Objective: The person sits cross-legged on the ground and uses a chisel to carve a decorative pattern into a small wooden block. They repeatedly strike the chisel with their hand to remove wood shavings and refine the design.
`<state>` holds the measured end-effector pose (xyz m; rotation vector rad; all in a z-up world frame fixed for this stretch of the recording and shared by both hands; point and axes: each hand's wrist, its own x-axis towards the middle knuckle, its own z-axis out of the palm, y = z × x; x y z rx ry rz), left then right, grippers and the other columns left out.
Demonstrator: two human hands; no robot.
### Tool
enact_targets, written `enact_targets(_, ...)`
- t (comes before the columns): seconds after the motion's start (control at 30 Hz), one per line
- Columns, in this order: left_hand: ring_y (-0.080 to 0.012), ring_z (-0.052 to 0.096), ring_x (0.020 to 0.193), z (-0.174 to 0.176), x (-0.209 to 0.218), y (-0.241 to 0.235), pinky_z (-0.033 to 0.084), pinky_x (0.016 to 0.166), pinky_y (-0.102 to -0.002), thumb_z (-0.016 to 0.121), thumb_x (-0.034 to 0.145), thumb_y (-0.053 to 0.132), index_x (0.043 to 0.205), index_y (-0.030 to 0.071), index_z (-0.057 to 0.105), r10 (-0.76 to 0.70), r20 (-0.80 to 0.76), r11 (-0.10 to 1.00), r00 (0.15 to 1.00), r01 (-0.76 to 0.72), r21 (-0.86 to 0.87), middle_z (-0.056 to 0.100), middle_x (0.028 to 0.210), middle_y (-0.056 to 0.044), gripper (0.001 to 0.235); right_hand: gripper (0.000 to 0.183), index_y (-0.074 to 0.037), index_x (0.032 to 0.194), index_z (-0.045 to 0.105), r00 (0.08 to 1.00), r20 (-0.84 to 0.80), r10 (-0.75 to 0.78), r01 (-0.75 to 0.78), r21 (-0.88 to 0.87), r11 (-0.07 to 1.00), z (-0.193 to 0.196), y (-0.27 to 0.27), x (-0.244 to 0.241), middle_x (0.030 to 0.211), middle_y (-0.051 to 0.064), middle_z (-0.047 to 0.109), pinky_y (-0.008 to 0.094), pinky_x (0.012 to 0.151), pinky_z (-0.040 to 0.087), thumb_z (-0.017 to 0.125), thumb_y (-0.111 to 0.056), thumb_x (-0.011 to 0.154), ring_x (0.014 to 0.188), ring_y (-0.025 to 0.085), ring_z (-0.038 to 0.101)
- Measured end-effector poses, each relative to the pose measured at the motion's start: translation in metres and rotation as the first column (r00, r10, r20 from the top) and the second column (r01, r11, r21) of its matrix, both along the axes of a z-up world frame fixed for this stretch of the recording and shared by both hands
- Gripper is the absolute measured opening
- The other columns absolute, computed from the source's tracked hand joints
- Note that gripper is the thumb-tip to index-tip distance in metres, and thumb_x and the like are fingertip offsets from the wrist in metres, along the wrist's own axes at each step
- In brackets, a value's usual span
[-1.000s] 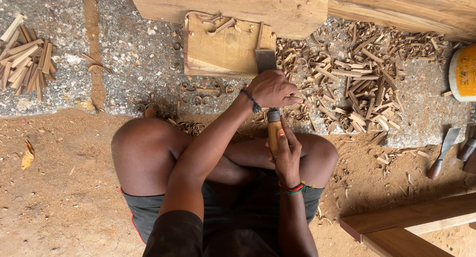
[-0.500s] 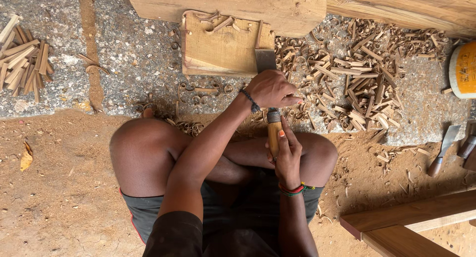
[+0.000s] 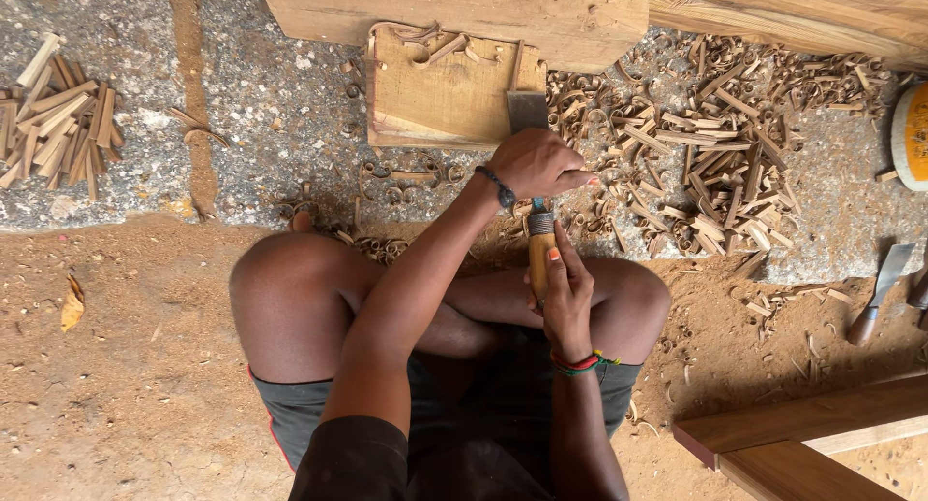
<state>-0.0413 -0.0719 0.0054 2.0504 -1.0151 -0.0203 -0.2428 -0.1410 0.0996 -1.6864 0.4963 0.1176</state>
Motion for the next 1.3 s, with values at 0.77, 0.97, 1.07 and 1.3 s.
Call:
enact_targets(0.77, -0.0175, 0.055, 0.044, 0.001, 0.054, 0.006, 0.051, 0.048, -0.036, 0.064, 0.099, 0.056, 0.063, 0.013, 0.066, -0.067, -0.069, 0.992, 0.995, 0.074, 0.100, 0.060, 0.051, -0.004, 0.056, 0.060, 0.000, 0.158, 0.039, 0.991, 0.115, 0.067, -0.062, -0.039, 0.997, -0.012, 0.020, 0.047, 0.071, 0.005, 0.058, 0.024, 0.042, 0.039, 0.042, -0.033, 0.107, 0.049, 0.009, 0.049)
enact_targets(0.97, -0.0153, 0.054, 0.043, 0.003, 0.065, 0.011, 0.049, 0.049, -0.039, 0.067, 0.093, 0.056, 0.062, 0.017, 0.066, -0.024, 0.095, 0.999, 0.995, 0.028, -0.043, 0.057, 0.049, -0.002, 0.051, 0.059, -0.002, 0.157, 0.040, 0.996, 0.078, 0.042, -0.036, -0.077, 0.996, -0.014, 0.018, 0.061, 0.079, 0.005, 0.059, 0.025, 0.042, 0.042, 0.042, -0.031, 0.106, 0.050, 0.010, 0.052)
enact_targets(1.07, -0.0178, 0.056, 0.044, 0.011, 0.075, 0.007, 0.051, 0.051, -0.039, 0.065, 0.095, 0.057, 0.062, 0.014, 0.064, -0.059, -0.003, 0.991, 0.998, 0.059, 0.120, 0.057, 0.049, -0.004, 0.054, 0.058, -0.005, 0.158, 0.039, 0.999, 0.033, 0.018, -0.016, -0.045, 0.999, -0.013, 0.019, 0.067, 0.070, 0.007, 0.057, 0.025, 0.040, 0.039, 0.041, -0.032, 0.107, 0.047, 0.010, 0.051)
enact_targets(1.3, -0.0150, 0.057, 0.042, 0.016, 0.067, 0.009, 0.049, 0.051, -0.037, 0.065, 0.095, 0.051, 0.066, 0.017, 0.071, -0.025, 0.064, 1.000, 0.998, 0.023, 0.021, 0.063, 0.050, -0.002, 0.045, 0.060, -0.006, 0.158, 0.039, 0.998, 0.034, -0.046, 0.042, 0.123, 0.992, -0.016, 0.013, 0.066, 0.072, 0.007, 0.060, 0.023, 0.040, 0.038, 0.045, -0.034, 0.106, 0.047, 0.009, 0.049)
